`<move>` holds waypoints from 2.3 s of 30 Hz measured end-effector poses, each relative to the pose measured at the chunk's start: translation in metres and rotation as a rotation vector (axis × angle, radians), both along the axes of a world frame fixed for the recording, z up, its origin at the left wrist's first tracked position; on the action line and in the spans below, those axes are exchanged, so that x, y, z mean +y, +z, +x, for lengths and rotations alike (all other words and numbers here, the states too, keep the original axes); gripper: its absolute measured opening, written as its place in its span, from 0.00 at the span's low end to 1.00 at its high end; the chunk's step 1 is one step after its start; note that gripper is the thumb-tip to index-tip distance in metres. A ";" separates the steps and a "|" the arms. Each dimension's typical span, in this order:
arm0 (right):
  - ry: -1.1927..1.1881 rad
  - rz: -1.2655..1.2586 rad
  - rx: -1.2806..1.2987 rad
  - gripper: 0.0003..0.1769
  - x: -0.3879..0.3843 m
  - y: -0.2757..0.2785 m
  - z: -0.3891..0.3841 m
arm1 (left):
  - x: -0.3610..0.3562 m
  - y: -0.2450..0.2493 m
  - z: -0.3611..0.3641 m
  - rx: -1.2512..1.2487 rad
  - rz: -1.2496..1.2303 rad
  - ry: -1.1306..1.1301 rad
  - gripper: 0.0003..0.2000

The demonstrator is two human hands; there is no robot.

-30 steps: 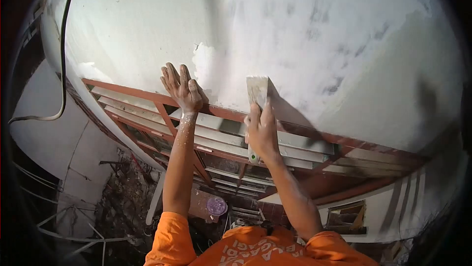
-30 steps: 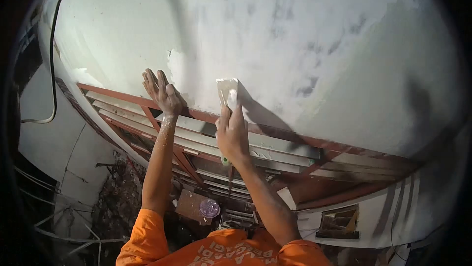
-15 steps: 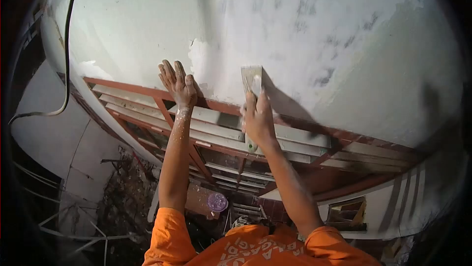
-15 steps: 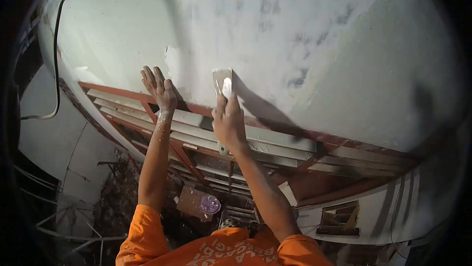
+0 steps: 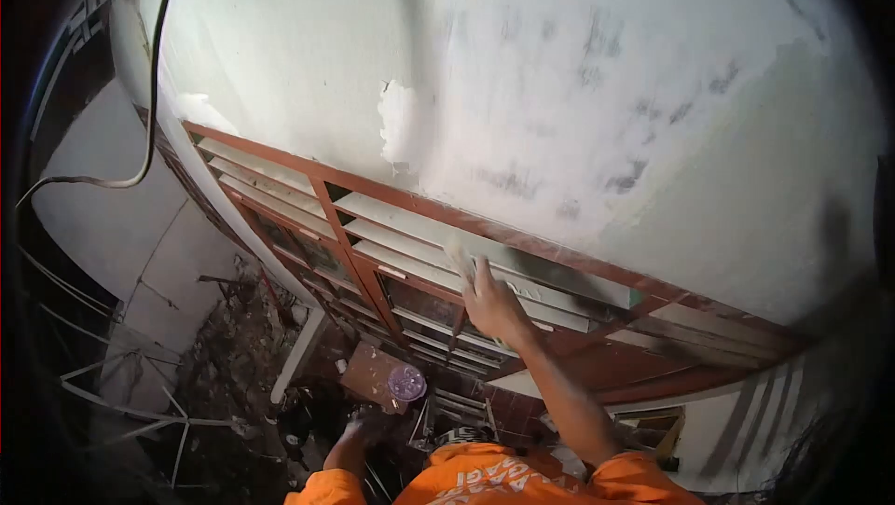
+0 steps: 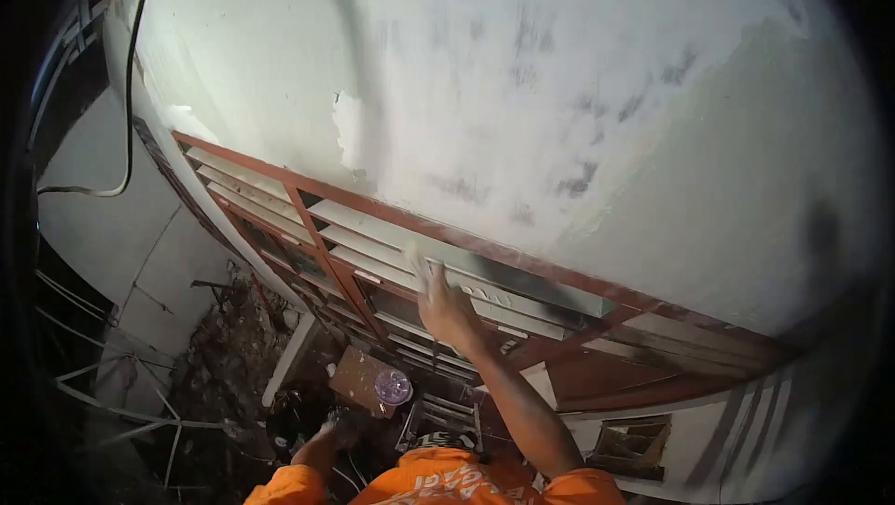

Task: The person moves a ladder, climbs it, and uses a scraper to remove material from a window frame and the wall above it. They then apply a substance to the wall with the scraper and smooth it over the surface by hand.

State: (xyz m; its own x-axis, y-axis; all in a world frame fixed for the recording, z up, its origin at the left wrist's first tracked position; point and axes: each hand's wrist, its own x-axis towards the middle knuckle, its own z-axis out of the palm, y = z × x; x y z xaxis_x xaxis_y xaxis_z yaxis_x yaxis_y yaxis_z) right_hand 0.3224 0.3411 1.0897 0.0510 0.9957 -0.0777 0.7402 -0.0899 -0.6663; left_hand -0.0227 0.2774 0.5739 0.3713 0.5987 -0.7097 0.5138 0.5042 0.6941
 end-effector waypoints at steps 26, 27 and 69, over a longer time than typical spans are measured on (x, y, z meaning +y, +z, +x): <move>0.084 0.159 0.726 0.25 -0.139 -0.030 0.016 | -0.005 0.440 0.247 -1.255 -0.081 0.645 0.17; 0.068 0.201 0.702 0.25 -0.141 -0.021 0.021 | -0.004 0.468 0.260 -1.235 -0.116 0.768 0.18; -0.928 1.295 -0.923 0.48 -0.003 0.016 0.185 | 0.197 0.497 0.254 -1.900 -0.080 0.852 0.13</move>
State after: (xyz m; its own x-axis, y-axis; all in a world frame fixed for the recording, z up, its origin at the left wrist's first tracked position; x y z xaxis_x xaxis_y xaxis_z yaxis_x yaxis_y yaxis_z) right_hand 0.5073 0.3378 1.1052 0.1295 0.0316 0.9911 0.8838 -0.4568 -0.1009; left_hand 0.2309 0.4747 1.0707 0.2169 0.9705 0.1052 -0.9720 0.2247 -0.0685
